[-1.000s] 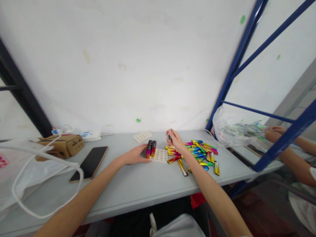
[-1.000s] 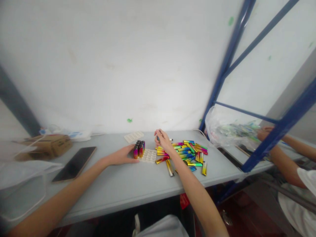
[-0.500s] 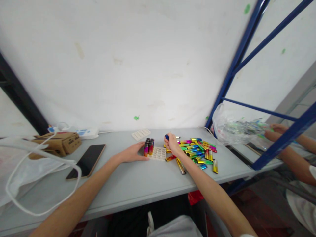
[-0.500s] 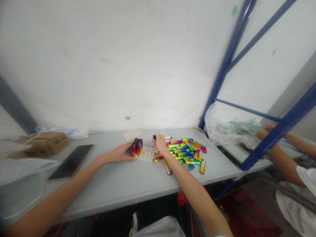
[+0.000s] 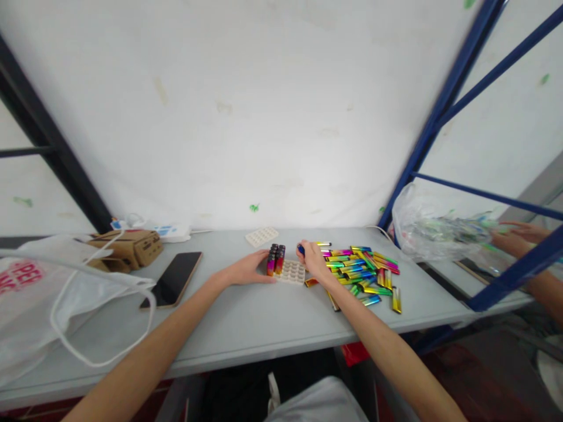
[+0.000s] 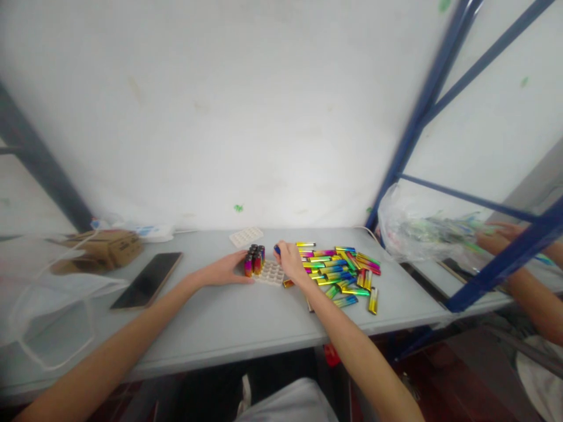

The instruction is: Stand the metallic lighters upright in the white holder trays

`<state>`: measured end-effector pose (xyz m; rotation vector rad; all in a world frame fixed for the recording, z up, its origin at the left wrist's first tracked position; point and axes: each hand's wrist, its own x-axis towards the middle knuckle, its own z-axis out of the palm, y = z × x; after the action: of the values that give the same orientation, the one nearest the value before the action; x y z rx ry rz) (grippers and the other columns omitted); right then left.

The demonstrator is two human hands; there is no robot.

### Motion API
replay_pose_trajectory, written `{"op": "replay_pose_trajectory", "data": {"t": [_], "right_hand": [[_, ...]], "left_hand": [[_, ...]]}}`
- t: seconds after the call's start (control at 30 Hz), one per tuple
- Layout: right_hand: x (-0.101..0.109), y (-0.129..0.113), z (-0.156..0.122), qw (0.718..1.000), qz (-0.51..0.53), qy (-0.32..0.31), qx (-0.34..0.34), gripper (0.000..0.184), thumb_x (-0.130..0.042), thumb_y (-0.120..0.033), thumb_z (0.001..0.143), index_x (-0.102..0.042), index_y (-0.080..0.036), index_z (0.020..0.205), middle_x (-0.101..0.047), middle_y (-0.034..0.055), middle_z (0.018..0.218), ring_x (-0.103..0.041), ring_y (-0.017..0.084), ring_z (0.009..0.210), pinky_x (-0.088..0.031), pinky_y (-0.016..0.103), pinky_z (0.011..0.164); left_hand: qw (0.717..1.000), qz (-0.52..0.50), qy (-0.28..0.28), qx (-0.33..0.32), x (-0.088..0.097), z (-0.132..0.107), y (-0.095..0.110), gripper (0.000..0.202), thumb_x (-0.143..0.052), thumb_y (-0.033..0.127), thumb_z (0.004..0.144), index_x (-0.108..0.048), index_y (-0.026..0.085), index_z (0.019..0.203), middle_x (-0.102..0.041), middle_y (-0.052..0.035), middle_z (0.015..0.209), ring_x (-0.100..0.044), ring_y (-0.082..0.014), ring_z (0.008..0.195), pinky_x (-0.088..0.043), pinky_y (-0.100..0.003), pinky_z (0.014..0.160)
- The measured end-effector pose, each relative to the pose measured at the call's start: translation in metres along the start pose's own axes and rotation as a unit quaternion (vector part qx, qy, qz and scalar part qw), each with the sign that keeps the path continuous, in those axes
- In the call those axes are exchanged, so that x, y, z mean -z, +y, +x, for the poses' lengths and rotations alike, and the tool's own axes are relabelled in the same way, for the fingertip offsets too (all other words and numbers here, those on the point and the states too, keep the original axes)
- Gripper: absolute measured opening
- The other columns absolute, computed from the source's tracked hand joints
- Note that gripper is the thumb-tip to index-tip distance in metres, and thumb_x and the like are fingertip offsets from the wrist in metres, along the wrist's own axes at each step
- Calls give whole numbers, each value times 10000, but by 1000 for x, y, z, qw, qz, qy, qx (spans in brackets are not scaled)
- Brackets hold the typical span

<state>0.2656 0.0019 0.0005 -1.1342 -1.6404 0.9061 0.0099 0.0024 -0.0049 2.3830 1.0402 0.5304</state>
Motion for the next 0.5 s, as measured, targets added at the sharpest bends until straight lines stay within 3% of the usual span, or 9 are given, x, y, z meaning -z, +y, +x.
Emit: {"op": "replay_pose_trajectory", "data": {"t": [0.1,0.2,0.3,0.4,0.5], "right_hand": [[-1,3,-1,1000,-15,-3,13,545,-322,-583,981,-402,-256,552,-372,-24,471,-389,141,478,-277,286,501],[0,2,-3,1000,-1,-18,-2,606,-304,-668,1002,-418,-251,577,-347,-36,479,-372,138,471,-281,287,499],[2,-3,-6,999,27,-30,6,668,-273,-745,1021,-566,-222,725,-411,-42,546,-405,140,490,-326,279,506],[5,-9,-8,996,21,-45,69,608,-347,-723,1039,-663,-207,991,-563,-17,696,-529,156,609,-436,274,589],[8,-14,-10,987,-38,-48,150,523,-521,-691,1004,-694,-197,1021,-681,47,901,-640,190,839,-513,289,731]], "left_hand": [[1000,-4,1,-3,0,0,0,880,-856,580,805,-533,175,1516,-565,-158,1592,-559,-387,1425,-384,-491,1254],[1000,1,1,-5,0,0,1,862,-850,588,813,-542,181,1507,-563,-151,1595,-561,-380,1424,-384,-471,1253],[1000,6,-1,-6,1,0,1,871,-846,584,818,-532,162,1512,-552,-164,1599,-542,-378,1444,-368,-466,1262],[1000,-3,-4,-11,1,0,2,863,-841,573,829,-528,148,1511,-578,-166,1567,-561,-375,1420,-385,-468,1249],[1000,-11,-8,-19,1,0,2,849,-834,569,841,-528,147,1512,-596,-164,1543,-575,-368,1401,-410,-460,1231]]}}
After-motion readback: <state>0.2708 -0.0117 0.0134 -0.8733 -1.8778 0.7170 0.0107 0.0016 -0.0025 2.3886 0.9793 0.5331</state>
